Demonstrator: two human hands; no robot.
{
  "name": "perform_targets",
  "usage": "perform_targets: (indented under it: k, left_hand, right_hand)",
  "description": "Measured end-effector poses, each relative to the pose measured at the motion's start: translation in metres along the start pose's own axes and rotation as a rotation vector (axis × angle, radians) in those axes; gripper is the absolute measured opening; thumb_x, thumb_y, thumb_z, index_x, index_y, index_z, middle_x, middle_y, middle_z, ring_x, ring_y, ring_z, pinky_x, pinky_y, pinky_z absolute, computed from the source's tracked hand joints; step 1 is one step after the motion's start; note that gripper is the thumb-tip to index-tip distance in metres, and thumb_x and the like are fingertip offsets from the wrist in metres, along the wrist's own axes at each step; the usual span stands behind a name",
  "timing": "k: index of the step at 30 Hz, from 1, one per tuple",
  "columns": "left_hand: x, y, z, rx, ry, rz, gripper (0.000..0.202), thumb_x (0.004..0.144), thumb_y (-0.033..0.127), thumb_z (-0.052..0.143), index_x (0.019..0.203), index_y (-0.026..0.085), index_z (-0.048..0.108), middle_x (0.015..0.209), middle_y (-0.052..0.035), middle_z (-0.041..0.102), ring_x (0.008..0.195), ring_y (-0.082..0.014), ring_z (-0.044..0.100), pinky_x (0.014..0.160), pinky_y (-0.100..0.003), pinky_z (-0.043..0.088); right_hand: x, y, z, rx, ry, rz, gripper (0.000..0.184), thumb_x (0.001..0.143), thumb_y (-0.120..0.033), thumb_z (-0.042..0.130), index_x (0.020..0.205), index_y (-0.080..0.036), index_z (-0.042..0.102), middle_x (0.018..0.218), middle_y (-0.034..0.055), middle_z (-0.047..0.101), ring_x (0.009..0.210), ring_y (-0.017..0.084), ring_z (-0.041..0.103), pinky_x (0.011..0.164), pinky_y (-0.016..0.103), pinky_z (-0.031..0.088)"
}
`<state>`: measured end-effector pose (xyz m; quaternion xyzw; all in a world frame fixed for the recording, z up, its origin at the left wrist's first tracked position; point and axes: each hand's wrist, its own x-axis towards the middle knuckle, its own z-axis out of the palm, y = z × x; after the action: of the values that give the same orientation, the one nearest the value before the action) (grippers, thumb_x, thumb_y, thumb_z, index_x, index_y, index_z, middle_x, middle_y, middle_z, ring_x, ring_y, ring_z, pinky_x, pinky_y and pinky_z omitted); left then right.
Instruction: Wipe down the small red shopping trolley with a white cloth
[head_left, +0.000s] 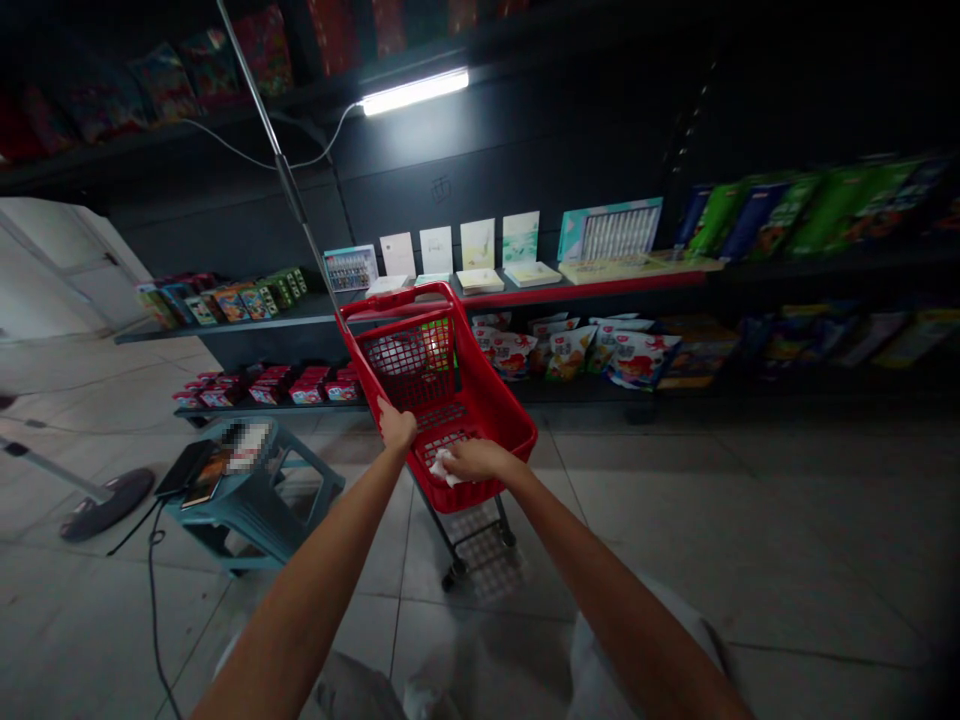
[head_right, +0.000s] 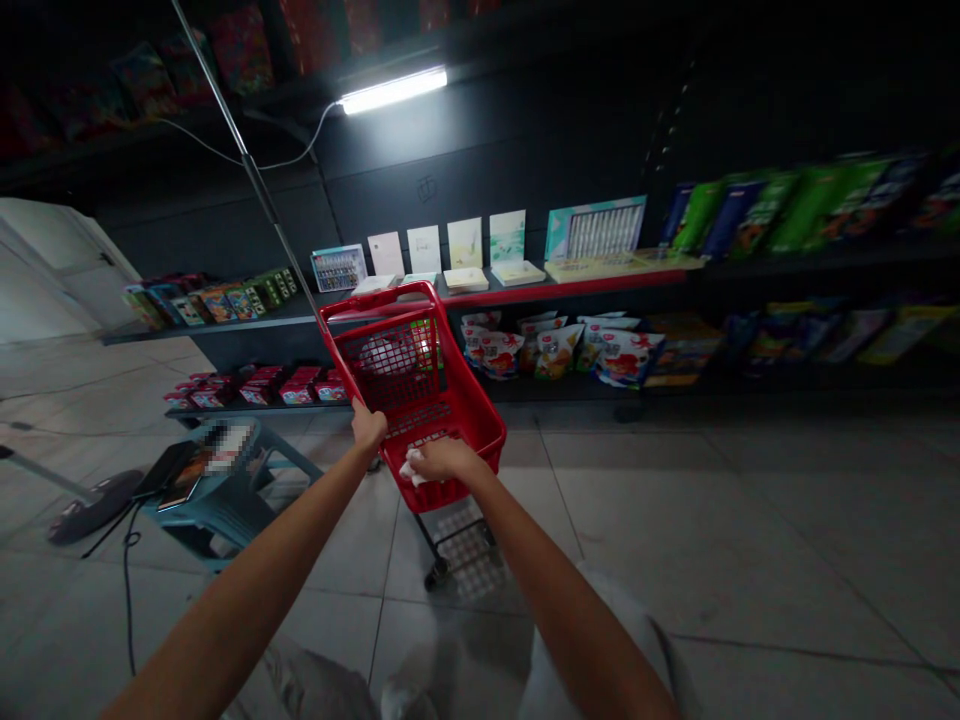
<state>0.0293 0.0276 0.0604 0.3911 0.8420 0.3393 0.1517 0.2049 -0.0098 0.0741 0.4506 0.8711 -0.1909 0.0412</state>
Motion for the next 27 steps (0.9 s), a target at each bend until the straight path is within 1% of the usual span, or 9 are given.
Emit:
perform_targets:
  k: [2,4,6,9,15,19,23,25,27]
  left_hand:
    - [-0.001,0.001,0.003,-0.022,-0.014,-0.011,0.090,0.084,0.022,0.061,0.165,0.015,0.022,0.142,-0.0172,0.065,0.128,-0.0308,0.066,0.109,-0.040,0.051]
    - [-0.002,0.003,0.006,-0.038,-0.023,-0.021,0.092,0.084,0.023,0.063,0.166,0.018,0.021,0.144,-0.0154,0.064,0.129,-0.0311,0.065,0.111,-0.042,0.050]
    - [-0.003,0.005,0.007,-0.049,-0.034,-0.023,0.093,0.083,0.024,0.064,0.166,0.022,0.021,0.145,-0.0133,0.064,0.128,-0.0309,0.065,0.111,-0.043,0.050]
    - [-0.005,0.008,0.008,-0.077,-0.060,-0.025,0.091,0.084,0.024,0.062,0.165,0.024,0.022,0.143,-0.0114,0.065,0.127,-0.0300,0.066,0.109,-0.043,0.051]
    - [-0.013,0.012,0.009,-0.088,-0.074,0.003,0.089,0.082,0.022,0.060,0.164,0.023,0.024,0.142,-0.0110,0.066,0.129,-0.0289,0.065,0.109,-0.042,0.052]
    - [-0.017,0.015,0.011,-0.101,-0.065,-0.015,0.085,0.082,0.020,0.058,0.161,0.025,0.028,0.141,-0.0106,0.066,0.128,-0.0264,0.066,0.107,-0.038,0.052]
    - [-0.021,0.020,0.017,-0.094,-0.051,-0.043,0.084,0.082,0.020,0.058,0.160,0.022,0.028,0.144,-0.0150,0.063,0.127,-0.0278,0.066,0.107,-0.039,0.052]
    - [-0.022,0.022,0.020,-0.089,-0.034,-0.044,0.081,0.084,0.021,0.056,0.160,0.021,0.029,0.146,-0.0165,0.061,0.129,-0.0277,0.065,0.107,-0.038,0.051]
    - [-0.021,0.021,0.021,-0.062,-0.012,-0.014,0.078,0.086,0.021,0.054,0.160,0.019,0.030,0.146,-0.0179,0.060,0.127,-0.0279,0.066,0.106,-0.039,0.052]
  right_hand:
    - [0.008,0.002,-0.002,0.053,-0.083,-0.084,0.047,0.104,-0.041,0.039,0.112,-0.018,0.079,0.116,0.0162,0.078,0.107,0.030,0.074,0.084,0.035,0.052]
    - [0.013,0.004,-0.002,0.115,-0.102,-0.130,0.045,0.103,-0.040,0.042,0.115,-0.017,0.079,0.119,0.0152,0.077,0.107,0.029,0.074,0.084,0.033,0.052]
    - [0.015,0.004,0.001,0.154,-0.097,-0.144,0.047,0.104,-0.040,0.040,0.115,-0.015,0.078,0.120,0.0153,0.077,0.107,0.029,0.074,0.085,0.032,0.052]
    - [0.014,0.004,0.005,0.136,-0.085,-0.145,0.047,0.103,-0.039,0.040,0.114,-0.014,0.078,0.120,0.0151,0.077,0.107,0.028,0.073,0.084,0.031,0.051]
    - [-0.002,0.016,0.009,0.069,-0.005,-0.156,0.043,0.098,-0.040,0.043,0.102,-0.019,0.081,0.105,0.0107,0.080,0.090,0.025,0.072,0.068,0.028,0.044]
    - [-0.010,0.027,0.004,0.080,-0.056,-0.169,0.043,0.097,-0.041,0.044,0.098,-0.018,0.081,0.099,0.0092,0.079,0.082,0.021,0.070,0.064,0.026,0.038]
    - [-0.019,0.032,-0.004,0.041,-0.057,-0.128,0.043,0.098,-0.041,0.045,0.100,-0.016,0.080,0.101,0.0113,0.079,0.083,0.021,0.069,0.062,0.027,0.034]
    - [-0.026,0.036,-0.009,0.034,-0.017,-0.076,0.046,0.100,-0.044,0.043,0.100,-0.016,0.079,0.101,0.0118,0.078,0.082,0.021,0.068,0.061,0.028,0.033]
    - [-0.037,0.046,-0.014,0.035,0.058,-0.039,0.046,0.101,-0.044,0.042,0.098,-0.018,0.079,0.098,0.0108,0.078,0.081,0.021,0.068,0.062,0.028,0.033]
